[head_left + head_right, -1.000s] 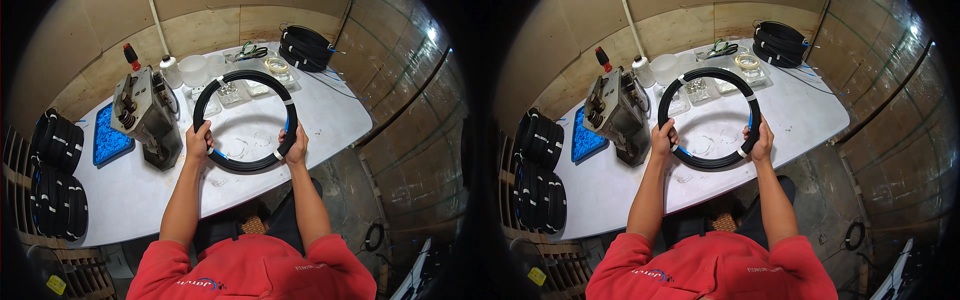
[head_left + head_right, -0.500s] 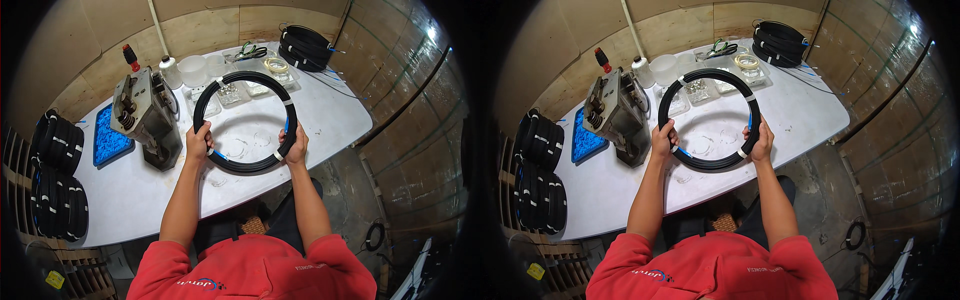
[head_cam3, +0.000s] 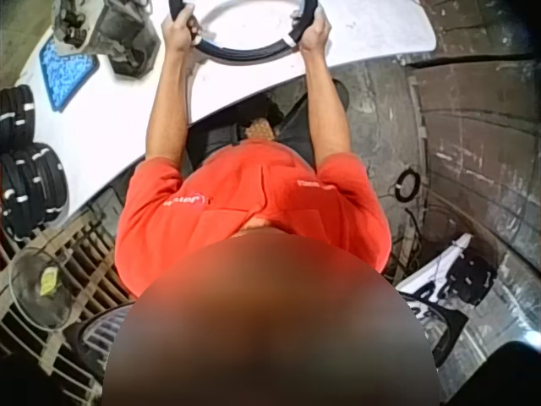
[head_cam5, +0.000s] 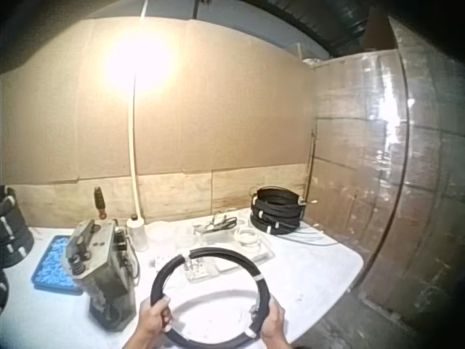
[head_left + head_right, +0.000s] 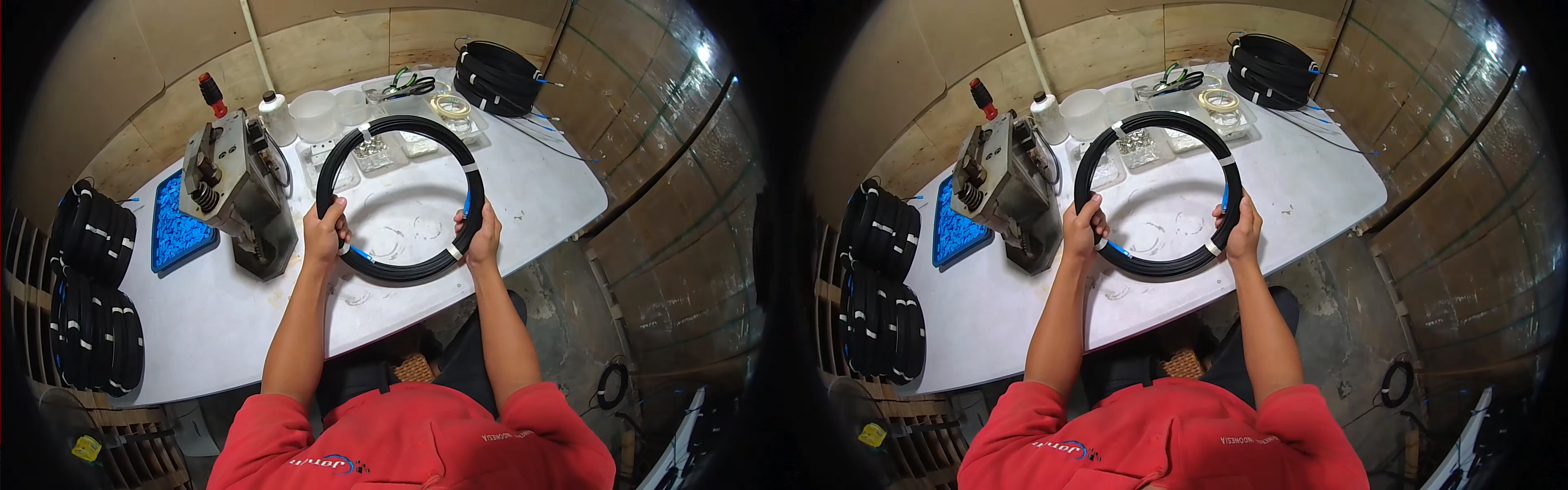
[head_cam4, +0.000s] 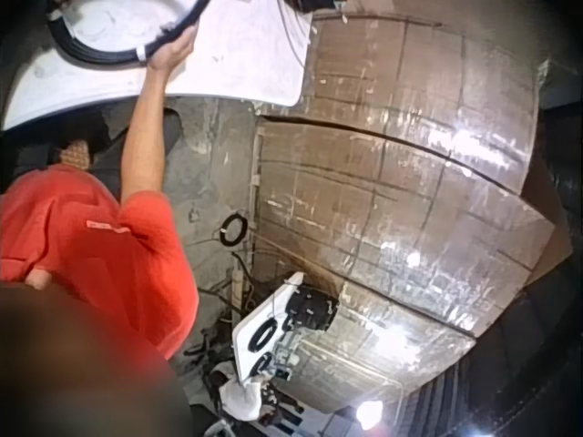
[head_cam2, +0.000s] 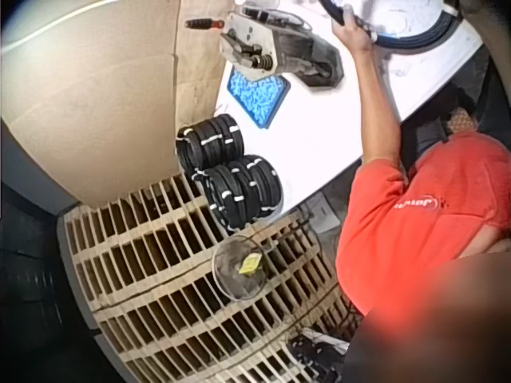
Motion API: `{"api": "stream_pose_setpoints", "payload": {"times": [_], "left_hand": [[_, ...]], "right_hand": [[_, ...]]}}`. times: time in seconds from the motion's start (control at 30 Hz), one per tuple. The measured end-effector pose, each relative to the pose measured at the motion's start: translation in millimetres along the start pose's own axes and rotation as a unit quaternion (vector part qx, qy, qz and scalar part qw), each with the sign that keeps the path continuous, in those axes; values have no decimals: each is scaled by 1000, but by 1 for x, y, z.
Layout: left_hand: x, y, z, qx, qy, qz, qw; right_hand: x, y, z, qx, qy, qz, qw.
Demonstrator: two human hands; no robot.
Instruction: Applying white tape labels to sections of a black cable coil at a workstation.
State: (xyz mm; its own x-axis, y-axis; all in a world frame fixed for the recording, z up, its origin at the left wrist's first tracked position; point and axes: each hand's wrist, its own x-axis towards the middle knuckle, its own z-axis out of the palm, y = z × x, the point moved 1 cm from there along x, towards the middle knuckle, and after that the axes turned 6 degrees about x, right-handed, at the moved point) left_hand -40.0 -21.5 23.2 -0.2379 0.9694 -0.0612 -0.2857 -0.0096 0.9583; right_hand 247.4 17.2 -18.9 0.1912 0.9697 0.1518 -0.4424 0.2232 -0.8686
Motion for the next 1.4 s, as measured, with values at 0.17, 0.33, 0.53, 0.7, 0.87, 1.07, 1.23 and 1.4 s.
{"api": "stream_pose_setpoints", "payload": {"times": [0.17, 0.33, 0.53, 0.7, 0.87, 1.07, 1.23, 1.4], "left_hand": [[-2, 2, 2, -4, -2, 10, 1000], [1, -1, 1, -4, -1, 12, 1000], [-1, 1, 0, -10, -25, 21, 999], [2, -2, -6, 7, -81, 53, 995], [-8, 16, -3, -51, -160, 84, 982], [-16, 15, 16, 52, -131, 94, 986], [-14, 16, 4, -6, -68, 20, 998], [-4, 13, 3, -19, -32, 0, 999]], "right_hand": [[3, 3, -2, -15, 7, 15, 1000], [4, 4, -3, -22, 7, 17, 1000], [-3, -11, 10, 59, -28, 29, 997], [20, -65, 12, 4, -104, 19, 994], [57, -160, 49, -175, -296, 16, 939], [69, -197, 116, -395, -441, 45, 805], [79, -175, 118, -344, -439, 25, 830], [61, -86, 19, -162, -240, 133, 948]]}}
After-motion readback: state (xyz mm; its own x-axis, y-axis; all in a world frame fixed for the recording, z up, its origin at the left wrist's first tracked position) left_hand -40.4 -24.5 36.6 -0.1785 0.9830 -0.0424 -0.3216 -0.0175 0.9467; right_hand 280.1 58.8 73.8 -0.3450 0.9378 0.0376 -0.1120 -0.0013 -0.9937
